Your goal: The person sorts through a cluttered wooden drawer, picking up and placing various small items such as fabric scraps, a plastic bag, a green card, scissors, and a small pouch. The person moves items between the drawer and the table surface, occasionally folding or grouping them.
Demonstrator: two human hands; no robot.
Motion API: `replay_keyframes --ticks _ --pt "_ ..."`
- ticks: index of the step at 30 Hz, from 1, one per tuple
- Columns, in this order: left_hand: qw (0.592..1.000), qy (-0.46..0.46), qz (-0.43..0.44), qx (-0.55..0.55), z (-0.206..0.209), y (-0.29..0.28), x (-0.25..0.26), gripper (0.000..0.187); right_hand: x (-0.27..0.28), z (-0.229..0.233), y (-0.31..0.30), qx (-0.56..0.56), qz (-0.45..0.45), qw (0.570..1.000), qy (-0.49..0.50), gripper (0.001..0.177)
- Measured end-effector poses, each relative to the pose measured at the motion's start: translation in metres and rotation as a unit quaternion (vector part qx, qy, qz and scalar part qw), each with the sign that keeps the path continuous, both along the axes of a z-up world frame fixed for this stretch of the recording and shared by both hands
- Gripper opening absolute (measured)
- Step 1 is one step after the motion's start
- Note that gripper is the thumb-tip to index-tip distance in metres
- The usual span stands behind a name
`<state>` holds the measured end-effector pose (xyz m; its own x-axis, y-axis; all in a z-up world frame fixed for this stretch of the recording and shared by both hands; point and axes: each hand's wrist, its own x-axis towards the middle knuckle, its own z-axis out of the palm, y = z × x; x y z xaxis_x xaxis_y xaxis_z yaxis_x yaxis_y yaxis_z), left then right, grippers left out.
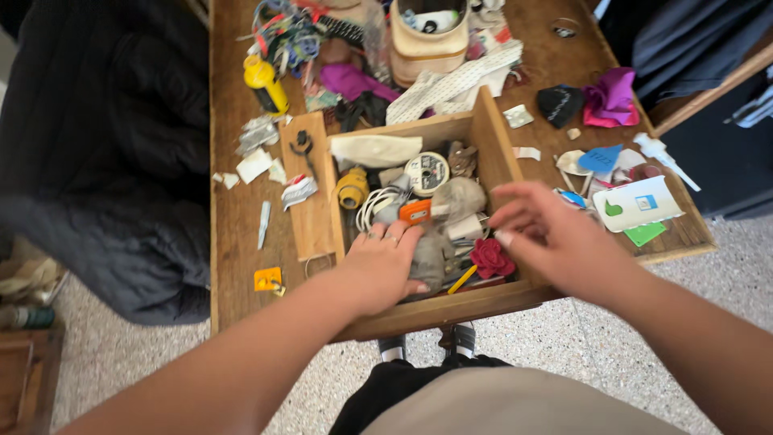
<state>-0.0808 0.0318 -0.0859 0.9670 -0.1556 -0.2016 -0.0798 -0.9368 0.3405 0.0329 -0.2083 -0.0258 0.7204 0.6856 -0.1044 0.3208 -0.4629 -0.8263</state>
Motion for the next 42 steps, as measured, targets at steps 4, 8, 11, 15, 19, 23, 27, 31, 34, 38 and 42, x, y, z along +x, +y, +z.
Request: replay_keyframes --ticks 4,8,11,15,19,23,27,31,34,38,42 --pt "0.999 0.035 0.017 0.031 -0.002 -0.005 0.005 0.083 -0.009 -0.005 0.005 -0.021 -0.007 1.000 -0.016 0.047" --pt "0.997 0.050 0.005 0.051 -0.001 -0.012 0.006 0.084 -0.018 -0.008 0.010 -0.034 -0.015 0.997 -0.070 0.042" --pt "0.997 0.057 0.001 0.054 0.000 -0.009 0.012 0.081 -0.022 -0.008 0.014 -0.049 -0.020 0.992 -0.117 0.039" --pt "0.996 0.068 -0.006 0.052 -0.005 -0.011 0.010 0.083 -0.025 -0.010 0.017 -0.080 -0.037 0.986 -0.144 0.038" --pt "0.997 0.068 0.008 0.030 -0.012 -0.008 0.014 0.086 -0.026 -0.010 0.018 -0.073 -0.034 0.985 -0.155 0.038" --pt "0.998 0.054 0.016 0.030 -0.015 -0.010 0.011 0.088 -0.027 -0.009 0.021 -0.087 -0.038 0.983 -0.160 0.038" --pt "0.996 0.076 0.012 0.033 -0.001 -0.012 0.012 0.089 -0.027 -0.006 0.022 -0.106 -0.038 0.983 -0.147 0.037" --pt "0.986 0.156 0.048 0.018 0.021 -0.016 0.014 0.096 -0.023 -0.006 0.016 -0.063 -0.020 0.988 -0.139 0.034" --pt "0.984 0.162 0.080 0.001 0.028 -0.021 0.020 0.093 -0.013 -0.005 0.011 -0.046 -0.002 0.996 -0.079 0.032" --pt "0.988 0.055 0.145 -0.004 0.033 -0.040 0.028 0.082 0.000 -0.001 -0.005 0.030 0.037 0.993 0.106 0.029" --pt "0.975 0.004 0.220 -0.025 0.050 -0.073 0.051 0.064 0.040 0.002 -0.044 0.055 0.072 0.982 0.168 0.026"
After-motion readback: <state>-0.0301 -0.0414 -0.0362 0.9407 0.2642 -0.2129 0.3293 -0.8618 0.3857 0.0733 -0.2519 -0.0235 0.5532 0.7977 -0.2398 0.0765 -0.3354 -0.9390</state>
